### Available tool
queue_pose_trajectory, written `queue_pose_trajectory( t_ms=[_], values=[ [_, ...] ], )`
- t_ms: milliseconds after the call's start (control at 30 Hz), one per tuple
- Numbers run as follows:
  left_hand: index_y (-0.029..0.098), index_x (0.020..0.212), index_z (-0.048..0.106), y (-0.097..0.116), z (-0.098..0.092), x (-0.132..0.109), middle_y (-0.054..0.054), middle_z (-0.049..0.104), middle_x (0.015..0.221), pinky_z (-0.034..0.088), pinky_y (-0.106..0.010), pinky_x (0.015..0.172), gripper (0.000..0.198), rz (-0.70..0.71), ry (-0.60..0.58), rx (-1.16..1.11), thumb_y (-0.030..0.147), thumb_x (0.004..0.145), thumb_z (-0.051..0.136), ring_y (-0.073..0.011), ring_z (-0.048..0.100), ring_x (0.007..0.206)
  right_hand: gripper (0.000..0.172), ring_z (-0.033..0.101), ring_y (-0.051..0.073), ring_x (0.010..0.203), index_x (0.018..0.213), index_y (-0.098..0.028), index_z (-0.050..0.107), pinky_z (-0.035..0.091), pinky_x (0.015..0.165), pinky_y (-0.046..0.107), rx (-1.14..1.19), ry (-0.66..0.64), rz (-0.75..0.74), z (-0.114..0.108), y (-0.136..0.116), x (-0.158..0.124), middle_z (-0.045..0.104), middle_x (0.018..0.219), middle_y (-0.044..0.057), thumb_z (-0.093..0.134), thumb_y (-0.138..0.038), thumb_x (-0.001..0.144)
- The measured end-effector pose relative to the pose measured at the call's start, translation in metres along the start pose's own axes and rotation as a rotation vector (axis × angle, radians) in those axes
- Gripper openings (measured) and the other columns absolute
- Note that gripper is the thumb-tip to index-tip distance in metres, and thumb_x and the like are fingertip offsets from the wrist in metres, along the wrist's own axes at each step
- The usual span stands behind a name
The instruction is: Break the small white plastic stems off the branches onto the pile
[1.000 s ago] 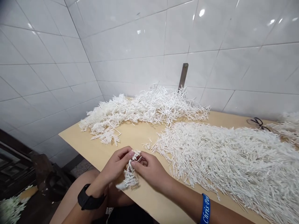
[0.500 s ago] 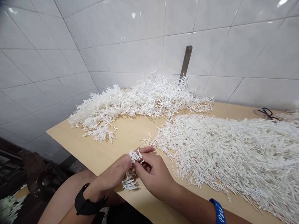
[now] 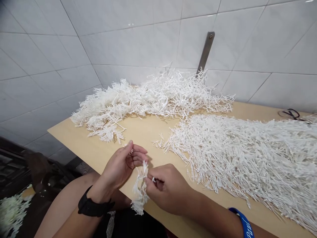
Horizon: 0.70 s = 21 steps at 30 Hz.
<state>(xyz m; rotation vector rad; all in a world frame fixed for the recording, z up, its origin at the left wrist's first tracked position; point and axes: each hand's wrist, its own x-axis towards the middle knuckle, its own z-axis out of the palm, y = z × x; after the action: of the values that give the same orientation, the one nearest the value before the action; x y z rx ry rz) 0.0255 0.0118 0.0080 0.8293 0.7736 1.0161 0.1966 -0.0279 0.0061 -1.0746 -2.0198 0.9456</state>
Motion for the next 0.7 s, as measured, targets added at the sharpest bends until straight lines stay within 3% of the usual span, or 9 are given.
queue_pose_trajectory(
  t_ms=[167, 267, 367, 467, 567, 700],
  values=[
    [0.015, 0.108, 0.073, -0.003, 0.002, -0.001, -0.010, 0.075, 0.097, 0.051, -0.029, 0.087, 0.034, 0.087, -0.029, 0.060, 0.041, 0.087, 0.065, -0.0192, 0.068, 0.093, 0.033, 0.031, 0.009, 0.048, 0.058, -0.020, 0.040, 0.024, 0.048, 0.024, 0.077, 0.083, 0.150, -0.008, 0.006, 0.004, 0.032, 0.052, -0.006, 0.048, -0.032, 0.088],
    [0.018, 0.110, 0.072, -0.004, 0.004, 0.000, -0.009, 0.074, 0.103, 0.050, -0.031, 0.091, 0.030, 0.113, -0.001, 0.264, 0.034, 0.085, 0.070, -0.0221, 0.067, 0.101, 0.037, 0.031, 0.010, 0.051, 0.059, -0.020, 0.037, 0.025, 0.049, 0.025, 0.112, 0.088, 0.191, -0.009, 0.006, 0.008, 0.031, 0.054, -0.006, 0.046, -0.037, 0.091],
    [0.017, 0.111, 0.072, -0.002, 0.006, 0.000, -0.012, 0.072, 0.116, 0.048, -0.036, 0.096, 0.036, 0.132, 0.012, 0.402, 0.044, 0.090, 0.060, -0.0257, 0.064, 0.110, 0.040, 0.031, 0.010, 0.051, 0.059, -0.021, 0.034, 0.025, 0.049, 0.025, 0.108, 0.107, 0.213, -0.008, 0.004, 0.009, 0.030, 0.054, -0.006, 0.044, -0.038, 0.093],
    [0.018, 0.118, 0.069, 0.000, 0.009, -0.004, -0.012, 0.068, 0.125, 0.044, -0.041, 0.103, 0.050, 0.140, -0.038, 0.470, 0.055, 0.094, 0.045, -0.0274, 0.061, 0.118, 0.038, 0.036, 0.011, 0.052, 0.061, -0.020, 0.041, 0.029, 0.051, 0.026, 0.079, 0.091, 0.160, -0.007, 0.004, 0.008, 0.037, 0.055, -0.004, 0.043, -0.036, 0.095],
    [0.021, 0.123, 0.067, 0.002, 0.011, -0.009, -0.011, 0.066, 0.129, 0.041, -0.041, 0.106, 0.052, 0.126, -0.105, 0.520, 0.056, 0.094, 0.044, -0.0279, 0.057, 0.123, 0.032, 0.047, 0.013, 0.059, 0.069, -0.019, 0.054, 0.035, 0.057, 0.027, -0.004, 0.046, 0.054, -0.005, 0.007, 0.006, 0.053, 0.063, -0.001, 0.044, -0.033, 0.096],
    [0.018, 0.113, 0.073, 0.000, 0.011, -0.010, -0.011, 0.073, 0.115, 0.048, -0.038, 0.096, 0.045, 0.105, -0.145, 0.544, 0.051, 0.094, 0.048, -0.0280, 0.064, 0.111, 0.034, 0.049, 0.014, 0.062, 0.069, -0.019, 0.053, 0.034, 0.059, 0.028, -0.099, -0.001, 0.054, -0.003, 0.009, 0.007, 0.056, 0.065, 0.000, 0.042, -0.032, 0.098]
  ],
)
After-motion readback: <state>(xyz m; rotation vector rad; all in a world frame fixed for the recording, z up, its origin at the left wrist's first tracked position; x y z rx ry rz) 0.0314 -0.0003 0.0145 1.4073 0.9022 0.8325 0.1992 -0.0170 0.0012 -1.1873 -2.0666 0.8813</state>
